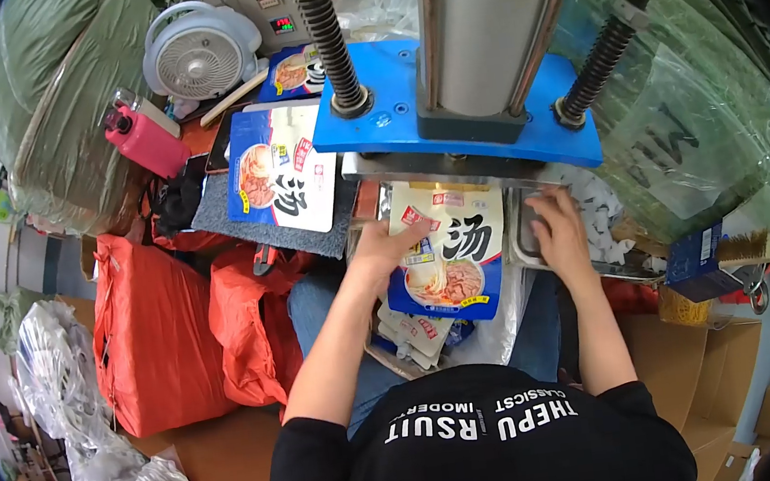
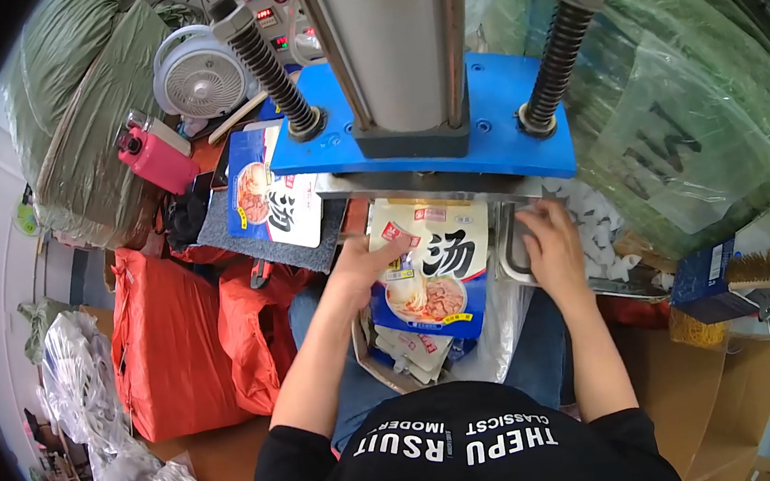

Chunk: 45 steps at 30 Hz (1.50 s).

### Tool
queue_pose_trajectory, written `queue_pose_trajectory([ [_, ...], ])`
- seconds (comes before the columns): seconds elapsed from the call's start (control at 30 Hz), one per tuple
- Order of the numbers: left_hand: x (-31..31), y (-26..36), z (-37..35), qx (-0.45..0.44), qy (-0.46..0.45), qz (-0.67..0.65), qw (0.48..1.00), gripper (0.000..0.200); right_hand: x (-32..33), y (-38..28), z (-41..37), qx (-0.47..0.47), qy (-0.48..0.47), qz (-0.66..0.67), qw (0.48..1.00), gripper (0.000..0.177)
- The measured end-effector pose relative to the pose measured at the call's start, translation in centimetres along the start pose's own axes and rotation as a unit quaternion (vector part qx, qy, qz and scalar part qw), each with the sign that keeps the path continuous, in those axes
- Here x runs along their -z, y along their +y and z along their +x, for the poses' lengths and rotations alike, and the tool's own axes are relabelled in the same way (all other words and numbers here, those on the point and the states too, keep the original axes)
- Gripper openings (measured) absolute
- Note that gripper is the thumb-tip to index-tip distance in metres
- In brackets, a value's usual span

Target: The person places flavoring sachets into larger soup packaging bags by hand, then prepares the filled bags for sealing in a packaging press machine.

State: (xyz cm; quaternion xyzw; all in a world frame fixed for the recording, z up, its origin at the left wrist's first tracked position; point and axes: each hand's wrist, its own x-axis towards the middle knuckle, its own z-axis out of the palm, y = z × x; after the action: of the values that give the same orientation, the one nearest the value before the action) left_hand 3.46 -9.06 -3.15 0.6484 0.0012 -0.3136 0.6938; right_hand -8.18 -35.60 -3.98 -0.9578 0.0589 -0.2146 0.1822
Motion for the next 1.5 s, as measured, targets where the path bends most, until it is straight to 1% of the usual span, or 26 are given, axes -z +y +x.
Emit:
queue_pose_trajectory([
  [0.03,0.8,0.2,-0.1,0.002,0.003,0.046,0.999,0.026,-0.3,0.0,0.0,-0.036,-0.022,0.072,0.997,0.036],
  [0.07,2.7,2.0,-0.1,-0.047,-0.002,0.283,0.958,0.029,0.1,-0.5,0.6,-0.019,-0.014,0.031,0.999,0.032],
  [0.13,4.5,6.3,-2.1,-0.159,0.135,0.342,0.916,0.039,-0.3,-0.5,1.0,-0.010,-0.017,0.016,1.000,0.029],
  [0.17,6.2,5.7,-2.2,-0.159,0.135,0.345,0.915,0.039,-0.4,-0.4,1.1,-0.003,-0.021,-0.003,1.000,0.025],
  [0.23,10.6,1.3,-2.2,-0.254,0.192,0.538,0.781,0.047,-0.5,-0.2,1.2,0.005,-0.024,-0.018,1.000,0.022],
  [0.3,13.5,-2.2,-3.0,-0.329,0.239,0.697,0.590,0.059,-0.7,0.2,1.1,-0.099,-0.006,0.094,0.991,0.014],
  [0.37,12.6,-1.3,-5.7,-0.345,0.191,0.634,0.666,0.049,-1.2,0.6,0.5,-0.162,0.030,0.146,0.976,0.009],
  [0.4,13.2,-1.6,-5.4,-0.356,0.194,0.616,0.675,0.043,-1.6,0.5,-0.2,-0.171,0.026,0.146,0.974,0.009],
  [0.47,13.7,-1.7,-4.5,-0.366,0.207,0.590,0.690,0.037,-2.0,0.7,0.2,-0.198,0.038,0.299,0.933,0.009],
  [0.53,14.1,-0.7,-3.5,-0.337,0.210,0.530,0.750,0.022,-1.4,-0.2,1.1,-0.197,0.047,0.374,0.905,0.009],
  [0.57,12.8,-0.1,-3.2,-0.405,0.228,0.445,0.766,0.014,-0.2,-1.8,1.2,-0.229,0.021,0.447,0.865,0.009],
  [0.63,10.2,0.9,-5.0,-0.395,0.239,0.438,0.771,0.015,1.8,-4.3,0.4,-0.296,-0.028,0.577,0.761,0.011],
  [0.7,7.9,-0.6,-6.4,-0.379,0.248,0.410,0.792,0.017,1.5,-4.2,-1.3,-0.241,-0.140,0.575,0.769,0.017],
  [0.73,6.5,-0.6,-7.3,-0.374,0.205,0.418,0.802,0.019,1.4,-4.2,-1.5,-0.164,-0.154,0.530,0.817,0.019],
  [0.77,5.0,-0.1,-8.3,-0.368,0.163,0.426,0.810,0.021,2.4,-5.3,-0.6,-0.169,-0.153,0.528,0.818,0.019],
  [0.83,3.1,0.4,-9.1,-0.353,0.139,0.420,0.825,0.021,5.2,-8.0,1.9,0.039,-0.199,0.351,0.914,0.020],
  [0.9,2.4,0.9,-9.3,-0.340,0.048,0.353,0.870,0.020,4.8,-9.5,2.0,0.060,-0.190,0.361,0.911,0.021],
  [0.97,2.2,0.7,-9.8,-0.307,0.027,0.379,0.873,0.013,4.1,-10.3,2.5,0.103,-0.174,0.381,0.902,0.022],
  [1.03,1.6,-0.9,-10.2,-0.090,-0.025,0.120,0.988,0.014,2.8,-10.5,0.7,0.068,-0.154,0.414,0.894,0.026],
  [1.13,1.0,-2.2,-9.3,-0.043,-0.020,0.044,0.998,0.020,1.7,-9.8,-1.1,-0.127,-0.171,0.520,0.827,0.032],
  [1.2,0.6,-2.3,-7.7,-0.004,-0.014,-0.022,1.000,0.020,2.3,-8.3,-0.8,-0.141,-0.155,0.500,0.841,0.036],
  [1.27,0.4,-1.9,-5.2,-0.017,-0.001,-0.065,0.998,0.021,3.5,-6.0,0.1,-0.103,-0.070,0.352,0.927,0.035],
  [1.33,0.3,-1.2,-2.8,-0.022,0.037,-0.083,0.996,0.020,4.6,-4.5,1.5,-0.109,-0.003,0.266,0.958,0.035],
  [1.37,0.2,-1.0,-1.9,-0.022,0.037,-0.085,0.995,0.020,3.9,-2.6,2.1,-0.057,0.016,0.138,0.989,0.035],
  [1.4,0.0,-0.8,-1.1,-0.024,0.043,-0.100,0.994,0.020,2.5,-1.0,2.2,-0.007,0.035,0.007,0.999,0.035],
  [1.5,0.0,-1.3,0.3,-0.046,0.024,-0.109,0.993,0.024,-0.9,0.0,1.3,0.016,-0.031,-0.090,0.995,0.033],
])
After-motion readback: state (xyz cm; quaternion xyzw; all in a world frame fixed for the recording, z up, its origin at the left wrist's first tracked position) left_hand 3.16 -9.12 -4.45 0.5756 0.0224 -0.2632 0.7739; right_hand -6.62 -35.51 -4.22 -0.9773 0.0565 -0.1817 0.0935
